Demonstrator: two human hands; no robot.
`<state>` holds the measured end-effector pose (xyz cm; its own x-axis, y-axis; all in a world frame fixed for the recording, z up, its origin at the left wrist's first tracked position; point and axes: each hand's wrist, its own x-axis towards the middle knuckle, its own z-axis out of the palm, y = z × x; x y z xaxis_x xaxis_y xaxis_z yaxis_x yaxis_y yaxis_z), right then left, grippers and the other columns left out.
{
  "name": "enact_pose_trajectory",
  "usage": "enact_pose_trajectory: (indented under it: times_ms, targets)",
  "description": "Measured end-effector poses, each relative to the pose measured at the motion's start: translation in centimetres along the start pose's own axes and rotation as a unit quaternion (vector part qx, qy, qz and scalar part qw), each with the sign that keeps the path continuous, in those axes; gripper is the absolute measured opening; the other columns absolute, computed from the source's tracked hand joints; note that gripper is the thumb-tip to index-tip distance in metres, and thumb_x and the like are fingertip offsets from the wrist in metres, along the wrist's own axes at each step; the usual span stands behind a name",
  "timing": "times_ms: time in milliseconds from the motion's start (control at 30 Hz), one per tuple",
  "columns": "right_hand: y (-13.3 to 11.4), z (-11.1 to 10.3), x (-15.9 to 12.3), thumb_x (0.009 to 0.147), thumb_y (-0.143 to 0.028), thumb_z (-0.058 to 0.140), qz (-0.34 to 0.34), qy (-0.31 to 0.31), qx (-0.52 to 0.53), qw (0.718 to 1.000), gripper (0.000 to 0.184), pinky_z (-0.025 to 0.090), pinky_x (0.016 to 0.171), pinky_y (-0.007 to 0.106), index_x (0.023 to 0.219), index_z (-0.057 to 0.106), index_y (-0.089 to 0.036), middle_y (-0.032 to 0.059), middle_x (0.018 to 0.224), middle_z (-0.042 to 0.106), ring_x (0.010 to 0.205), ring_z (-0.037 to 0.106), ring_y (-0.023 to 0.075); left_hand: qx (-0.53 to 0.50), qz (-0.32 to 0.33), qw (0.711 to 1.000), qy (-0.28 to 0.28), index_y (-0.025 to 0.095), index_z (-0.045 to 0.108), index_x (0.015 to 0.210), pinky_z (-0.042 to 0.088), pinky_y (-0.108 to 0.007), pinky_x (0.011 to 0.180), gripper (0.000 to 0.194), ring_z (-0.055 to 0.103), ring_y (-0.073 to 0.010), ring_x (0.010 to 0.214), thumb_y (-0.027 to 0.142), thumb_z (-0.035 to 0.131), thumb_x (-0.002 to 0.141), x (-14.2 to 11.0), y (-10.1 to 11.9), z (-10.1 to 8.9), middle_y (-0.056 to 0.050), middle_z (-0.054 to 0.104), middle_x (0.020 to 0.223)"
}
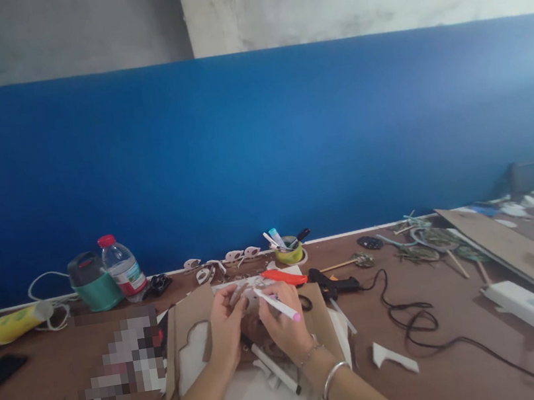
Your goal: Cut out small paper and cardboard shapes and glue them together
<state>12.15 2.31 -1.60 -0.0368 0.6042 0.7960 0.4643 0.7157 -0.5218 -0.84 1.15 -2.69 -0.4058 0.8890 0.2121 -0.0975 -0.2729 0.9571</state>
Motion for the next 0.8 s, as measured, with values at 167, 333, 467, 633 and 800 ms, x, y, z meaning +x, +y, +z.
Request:
enact_pose_trajectory:
  times_ms: [167,333,467,633,800]
  targets:
    - [0.25,0.00,-0.11,0.084,-0.019,0.051,0.005,0.008,0.001,1.000,0.003,0.046,0.070,0.035,0.082,0.053,-0.022,0.0031,0.076,0.061,0.075,0.057,0.0205,-0.016,-0.003,1.000,-0.008,0.019,0.058,0.098,0.046,-0.034,0.085,0.026,0.063,-0.0208,0.090,0.024,0.064,0.073,-0.06,-0.02,0.03,-0.006,0.067,0.095]
    - [0.12,-0.18,0.00,0.084,-0.020,0.051,0.012,0.010,-0.005,1.000,0.004,0.046,0.071,0.036,0.082,0.053,-0.021,0.0032,0.077,0.061,0.076,0.057,0.0208,-0.023,0.000,1.000,-0.007,0.018,0.058,0.099,0.046,-0.034,0.085,0.027,0.063,-0.0207,0.090,0.024,0.065,0.074,-0.06,-0.11,0.02,-0.006,0.068,0.095]
    - [0.03,-0.21,-0.01,0.084,-0.020,0.051,0.012,0.008,0.002,1.000,0.003,0.046,0.071,0.036,0.083,0.053,-0.021,0.0036,0.078,0.061,0.077,0.057,0.0208,-0.014,0.001,1.000,-0.010,0.018,0.057,0.099,0.046,-0.033,0.084,0.027,0.063,-0.0200,0.088,0.024,0.065,0.074,0.02,-0.28,-0.02,-0.006,0.068,0.095]
    - [0.04,-0.07,-0.07,0.085,-0.020,0.051,0.004,0.002,0.008,1.000,0.003,0.046,0.071,0.035,0.083,0.053,-0.022,0.0031,0.078,0.060,0.075,0.057,0.0200,-0.007,0.005,1.000,-0.005,0.019,0.059,0.098,0.047,-0.032,0.082,0.026,0.063,-0.0195,0.087,0.022,0.065,0.073,0.09,-0.55,-0.12,-0.006,0.068,0.095]
    - [-0.03,-0.09,0.07,0.084,-0.020,0.051,0.004,0.005,-0.001,1.000,0.004,0.045,0.071,0.036,0.081,0.052,-0.022,0.0028,0.076,0.060,0.075,0.057,0.0204,-0.016,0.003,1.000,-0.007,0.019,0.059,0.098,0.047,-0.033,0.082,0.026,0.063,-0.0198,0.087,0.023,0.065,0.073,-0.01,-0.34,-0.09,-0.006,0.067,0.094]
